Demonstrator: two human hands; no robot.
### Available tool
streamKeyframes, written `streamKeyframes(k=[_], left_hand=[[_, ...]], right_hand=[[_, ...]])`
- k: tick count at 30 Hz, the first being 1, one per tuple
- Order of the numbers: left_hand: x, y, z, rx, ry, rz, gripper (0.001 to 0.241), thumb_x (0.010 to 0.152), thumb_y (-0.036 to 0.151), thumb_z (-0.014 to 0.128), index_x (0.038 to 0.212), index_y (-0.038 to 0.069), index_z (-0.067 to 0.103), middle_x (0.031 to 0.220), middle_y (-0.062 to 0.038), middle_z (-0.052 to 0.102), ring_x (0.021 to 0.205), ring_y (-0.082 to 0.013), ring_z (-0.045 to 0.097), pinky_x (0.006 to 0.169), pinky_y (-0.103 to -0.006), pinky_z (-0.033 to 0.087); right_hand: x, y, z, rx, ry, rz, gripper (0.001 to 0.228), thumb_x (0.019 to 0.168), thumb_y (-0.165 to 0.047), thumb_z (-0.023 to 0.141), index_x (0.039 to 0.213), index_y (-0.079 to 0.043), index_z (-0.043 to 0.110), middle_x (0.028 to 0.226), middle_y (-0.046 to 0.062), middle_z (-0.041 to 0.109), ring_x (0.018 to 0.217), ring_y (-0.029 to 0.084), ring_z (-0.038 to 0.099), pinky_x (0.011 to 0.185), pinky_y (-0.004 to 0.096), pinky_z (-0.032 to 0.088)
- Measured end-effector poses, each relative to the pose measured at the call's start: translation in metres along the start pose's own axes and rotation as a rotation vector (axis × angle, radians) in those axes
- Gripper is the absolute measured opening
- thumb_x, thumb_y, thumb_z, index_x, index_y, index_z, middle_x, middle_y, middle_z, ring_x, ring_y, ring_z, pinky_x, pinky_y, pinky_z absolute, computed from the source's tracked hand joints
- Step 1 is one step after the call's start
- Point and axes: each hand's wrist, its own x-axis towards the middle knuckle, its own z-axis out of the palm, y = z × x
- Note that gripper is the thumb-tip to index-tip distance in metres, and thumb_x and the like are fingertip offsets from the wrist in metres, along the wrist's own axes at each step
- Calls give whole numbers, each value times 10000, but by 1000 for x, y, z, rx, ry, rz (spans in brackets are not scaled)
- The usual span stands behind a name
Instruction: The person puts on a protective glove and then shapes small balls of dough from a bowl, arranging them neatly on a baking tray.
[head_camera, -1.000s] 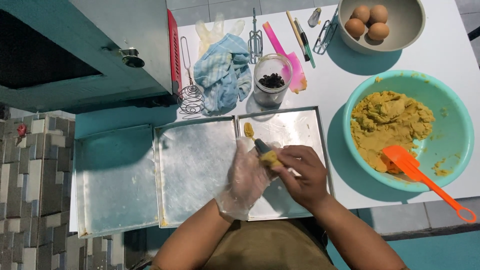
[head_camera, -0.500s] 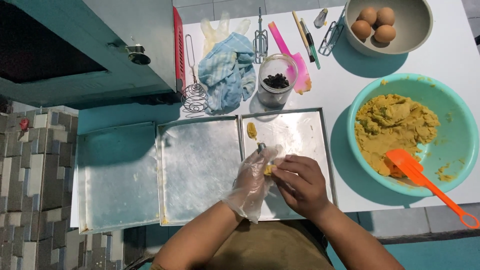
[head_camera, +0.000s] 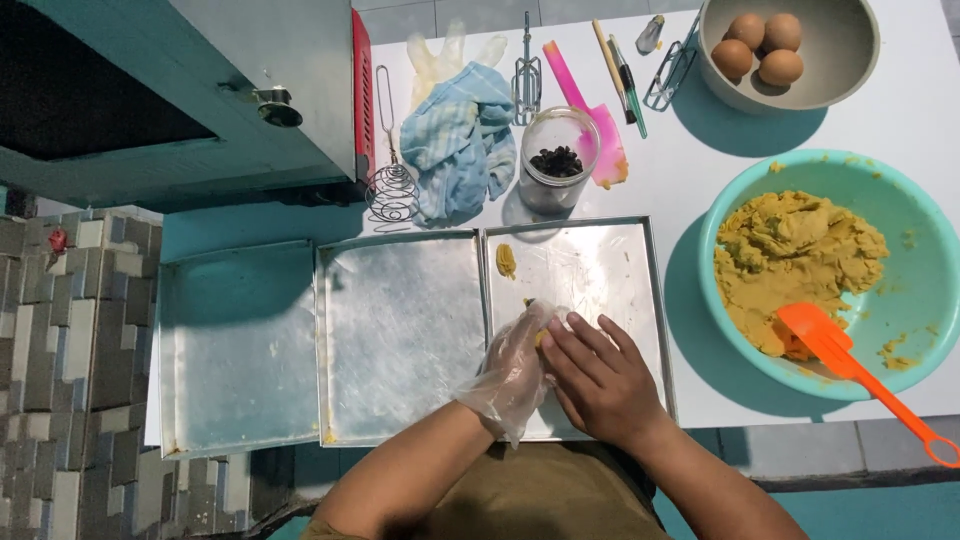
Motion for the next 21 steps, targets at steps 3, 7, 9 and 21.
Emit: streamKeyframes(k=[3,7,9,21], left_hand=[[118,-173,203,1352,1435,93,262,932,269,737,953,9,710,835,-142,679,720,-280,668,649,-375,557],[130,-181,211,1267,1278,76,200,922,196,735,1002,42,636,879,-141,638,750,-293,639,659,-410,536],[129,-171,205,1231,1373,180,257,916,139,736,1108,-6,647,993,-207,665,841,-358,675,741,-466,582],[115,-139,187,822,1080,-70,97,957,40,707,997,69,623,975,-98,652,759,-156,684,701,-261,517]], right_hand=[[-4,5,1,237,-6,93,449,987,-229,638,1409,-78,608,1457,135,620,1397,413,552,1133,548,440],[-7,17,-4,623,40,269,584,914,-118,770,1461,-136,566,1543,121,556,1508,415,465,1213,540,458],[-2,21,-3,600,49,289,614,897,-146,807,1460,-151,563,1540,112,560,1504,412,476,1205,546,482],[13,13,8,304,117,328,297,819,-215,853,1114,-207,816,1063,59,800,1100,361,728,1025,525,536]])
